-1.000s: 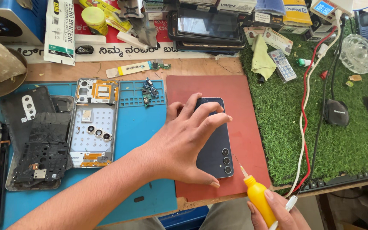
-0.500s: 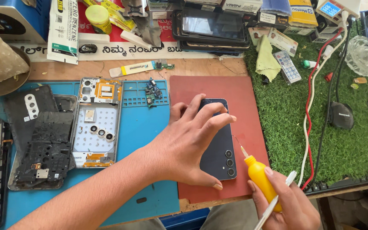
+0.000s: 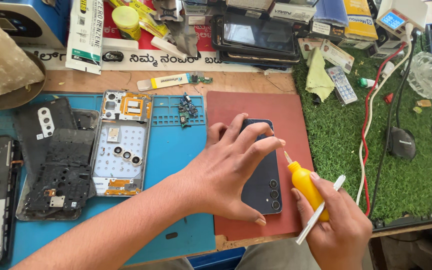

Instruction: The person holds a smartphone face-down on a repair mat and uses a pen knife to scrape and cut along the edge of the phone's back glass, working around the camera corner and sides. They apply liquid from a yellow squeeze bottle onto the phone edge and continue prying the back panel loose with the blade.

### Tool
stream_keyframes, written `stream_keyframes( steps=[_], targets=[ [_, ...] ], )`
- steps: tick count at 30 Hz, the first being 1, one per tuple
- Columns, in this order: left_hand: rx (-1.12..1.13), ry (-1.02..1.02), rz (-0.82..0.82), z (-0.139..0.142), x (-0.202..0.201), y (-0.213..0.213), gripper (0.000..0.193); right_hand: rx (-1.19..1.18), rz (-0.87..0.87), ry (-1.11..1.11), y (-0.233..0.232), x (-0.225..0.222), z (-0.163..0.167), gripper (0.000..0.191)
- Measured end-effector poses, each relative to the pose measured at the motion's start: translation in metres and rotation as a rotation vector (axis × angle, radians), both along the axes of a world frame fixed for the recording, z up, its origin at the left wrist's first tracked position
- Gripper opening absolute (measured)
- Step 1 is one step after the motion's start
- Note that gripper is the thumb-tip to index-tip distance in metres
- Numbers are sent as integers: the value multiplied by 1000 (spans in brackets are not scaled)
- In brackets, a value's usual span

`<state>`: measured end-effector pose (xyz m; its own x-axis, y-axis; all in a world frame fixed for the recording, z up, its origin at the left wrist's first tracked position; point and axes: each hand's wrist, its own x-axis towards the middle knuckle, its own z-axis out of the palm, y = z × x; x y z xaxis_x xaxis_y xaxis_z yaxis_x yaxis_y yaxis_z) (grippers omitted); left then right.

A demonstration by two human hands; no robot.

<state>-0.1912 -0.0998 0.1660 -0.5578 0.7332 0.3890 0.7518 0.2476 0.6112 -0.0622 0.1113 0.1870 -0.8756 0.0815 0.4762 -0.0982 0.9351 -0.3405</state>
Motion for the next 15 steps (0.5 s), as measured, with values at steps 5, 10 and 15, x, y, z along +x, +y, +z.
stream_keyframes(
  steps=[5, 10, 15],
  targets=[
    [12, -2, 1, 2, -1, -3, 131, 6, -17, -33, -5, -12, 3, 42],
    [13, -2, 6, 1, 1, -6, 130, 28, -46, -25, -2, -16, 4, 41],
    [15, 12, 9, 2, 1, -8, 131, -555, -152, -40, 11, -23, 4, 37]
  ],
)
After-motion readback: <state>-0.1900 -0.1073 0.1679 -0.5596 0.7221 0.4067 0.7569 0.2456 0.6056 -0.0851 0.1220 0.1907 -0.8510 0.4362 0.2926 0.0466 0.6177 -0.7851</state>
